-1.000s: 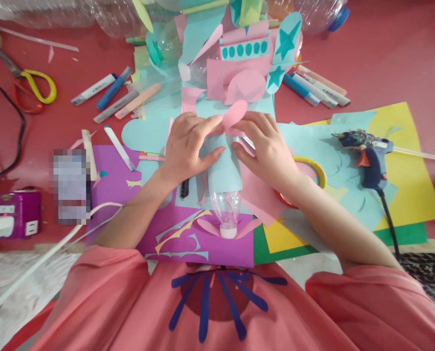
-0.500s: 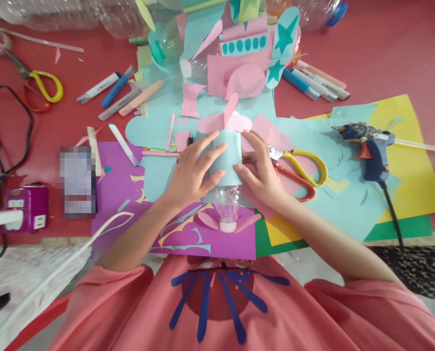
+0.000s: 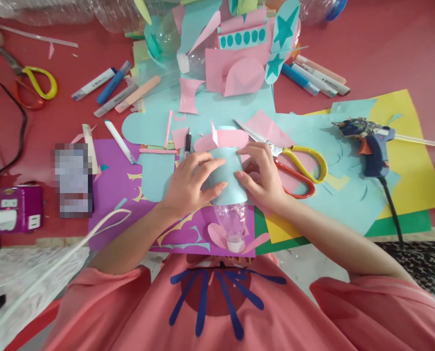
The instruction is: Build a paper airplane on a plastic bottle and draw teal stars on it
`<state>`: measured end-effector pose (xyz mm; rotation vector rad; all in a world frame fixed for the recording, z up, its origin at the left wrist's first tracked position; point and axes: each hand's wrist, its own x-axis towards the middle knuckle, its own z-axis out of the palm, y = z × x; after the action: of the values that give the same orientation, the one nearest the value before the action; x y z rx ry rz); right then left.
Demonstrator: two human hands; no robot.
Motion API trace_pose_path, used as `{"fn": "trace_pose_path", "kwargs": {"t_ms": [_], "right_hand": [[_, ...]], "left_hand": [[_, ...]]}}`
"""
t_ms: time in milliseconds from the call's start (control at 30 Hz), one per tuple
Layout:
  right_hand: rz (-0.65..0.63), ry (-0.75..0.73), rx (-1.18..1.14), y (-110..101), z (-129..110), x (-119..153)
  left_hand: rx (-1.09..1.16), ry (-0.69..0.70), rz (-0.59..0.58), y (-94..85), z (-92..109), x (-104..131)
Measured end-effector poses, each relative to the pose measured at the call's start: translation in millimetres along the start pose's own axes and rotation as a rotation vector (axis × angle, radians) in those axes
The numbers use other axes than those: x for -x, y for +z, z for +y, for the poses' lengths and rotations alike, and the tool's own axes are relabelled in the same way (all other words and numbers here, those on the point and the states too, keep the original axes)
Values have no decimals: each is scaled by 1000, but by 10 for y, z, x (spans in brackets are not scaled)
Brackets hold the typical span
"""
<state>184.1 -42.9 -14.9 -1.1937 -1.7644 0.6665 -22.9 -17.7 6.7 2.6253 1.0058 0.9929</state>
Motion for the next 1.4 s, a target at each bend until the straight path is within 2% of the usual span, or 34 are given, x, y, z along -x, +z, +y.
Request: {"fn": "trace_pose_path", "kwargs": {"t_ms": [133, 233, 400, 500, 700, 867, 1067, 1200, 1400], "right_hand": [[65, -25, -9, 36, 52, -19], [116, -68, 9, 40, 58, -37], [8, -39, 50, 8, 50, -43], [-53, -87, 99, -20, 53, -59], [-81, -171, 87, -27, 96, -90], [-130, -117, 93, -20, 119, -72], [-125, -106, 83, -23, 140, -48], [-103, -89, 69, -41, 150, -38], [-117, -133, 105, -64, 128, -39]], "left_hand": [[28, -62, 67, 21, -39, 3], [18, -112, 45, 41, -73, -4], [38, -72, -78, 69, -113, -6], [66, -78, -132, 71, -131, 3], [103, -78, -138, 55, -150, -1], [75, -63, -168, 17, -132, -21], [82, -61, -142, 7, -97, -23], [85, -13, -144, 10, -87, -18], [99, 19, -230, 30, -74, -19]]}}
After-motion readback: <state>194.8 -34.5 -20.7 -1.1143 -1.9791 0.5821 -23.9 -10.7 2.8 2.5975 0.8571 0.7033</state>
